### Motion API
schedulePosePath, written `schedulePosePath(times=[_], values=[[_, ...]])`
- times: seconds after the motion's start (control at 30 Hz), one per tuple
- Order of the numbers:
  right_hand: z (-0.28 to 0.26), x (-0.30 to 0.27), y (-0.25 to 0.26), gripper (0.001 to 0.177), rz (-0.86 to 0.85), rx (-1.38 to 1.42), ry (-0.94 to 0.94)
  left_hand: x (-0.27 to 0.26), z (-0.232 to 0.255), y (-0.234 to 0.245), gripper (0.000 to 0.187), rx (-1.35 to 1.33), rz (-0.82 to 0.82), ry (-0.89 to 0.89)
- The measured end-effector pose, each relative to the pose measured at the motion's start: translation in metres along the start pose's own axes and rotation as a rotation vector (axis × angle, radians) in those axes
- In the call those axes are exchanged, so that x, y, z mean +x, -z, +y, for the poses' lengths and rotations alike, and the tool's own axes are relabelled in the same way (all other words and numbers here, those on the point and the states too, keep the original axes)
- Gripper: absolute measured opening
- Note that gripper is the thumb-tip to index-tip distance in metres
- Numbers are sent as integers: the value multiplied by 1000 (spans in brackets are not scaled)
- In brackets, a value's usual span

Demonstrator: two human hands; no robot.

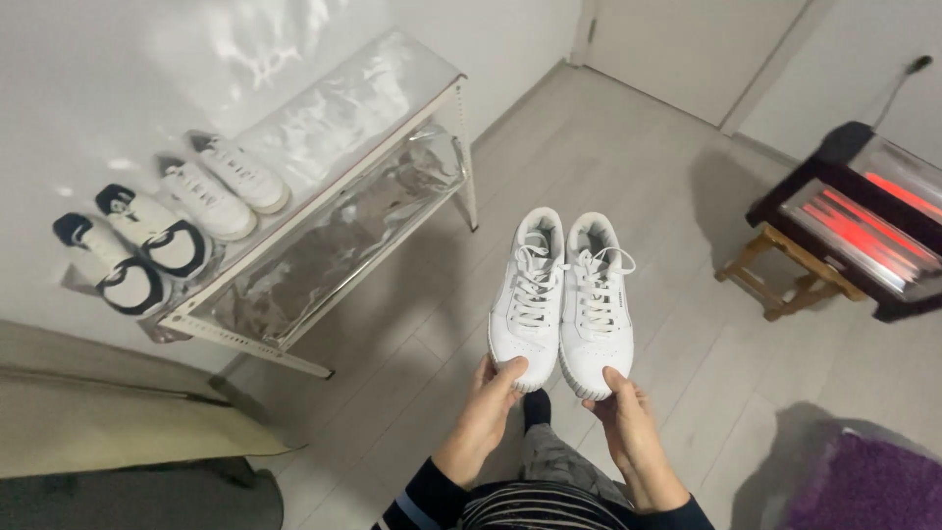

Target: The person picks up pairs of shoes from a bed and places them onto a two-tier shoe rack. The person handles multiple pairs of sneakers and casual shoes, arranging them on the top and bottom shelves of the rack.

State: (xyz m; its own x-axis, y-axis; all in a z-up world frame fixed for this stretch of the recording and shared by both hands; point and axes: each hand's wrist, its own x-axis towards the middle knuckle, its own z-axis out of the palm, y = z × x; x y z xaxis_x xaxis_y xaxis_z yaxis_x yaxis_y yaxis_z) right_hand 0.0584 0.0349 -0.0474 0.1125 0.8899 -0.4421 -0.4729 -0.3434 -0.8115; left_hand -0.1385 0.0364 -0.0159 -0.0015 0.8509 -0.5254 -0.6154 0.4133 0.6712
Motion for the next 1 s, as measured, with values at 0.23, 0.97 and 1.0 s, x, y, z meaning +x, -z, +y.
schedulePosePath(times=[0.23, 0.97, 1.0], values=[[-11, 65, -47, 52, -158, -76, -67, 12, 54, -7, 69, -40, 30, -156], [-82, 245, -204, 45, -524, -338, -242, 134, 150, -25, 64, -247, 422, -269], [-88, 240, -213, 46, -514, -382, -271, 135, 151, -23, 63, -275, 448, -247]])
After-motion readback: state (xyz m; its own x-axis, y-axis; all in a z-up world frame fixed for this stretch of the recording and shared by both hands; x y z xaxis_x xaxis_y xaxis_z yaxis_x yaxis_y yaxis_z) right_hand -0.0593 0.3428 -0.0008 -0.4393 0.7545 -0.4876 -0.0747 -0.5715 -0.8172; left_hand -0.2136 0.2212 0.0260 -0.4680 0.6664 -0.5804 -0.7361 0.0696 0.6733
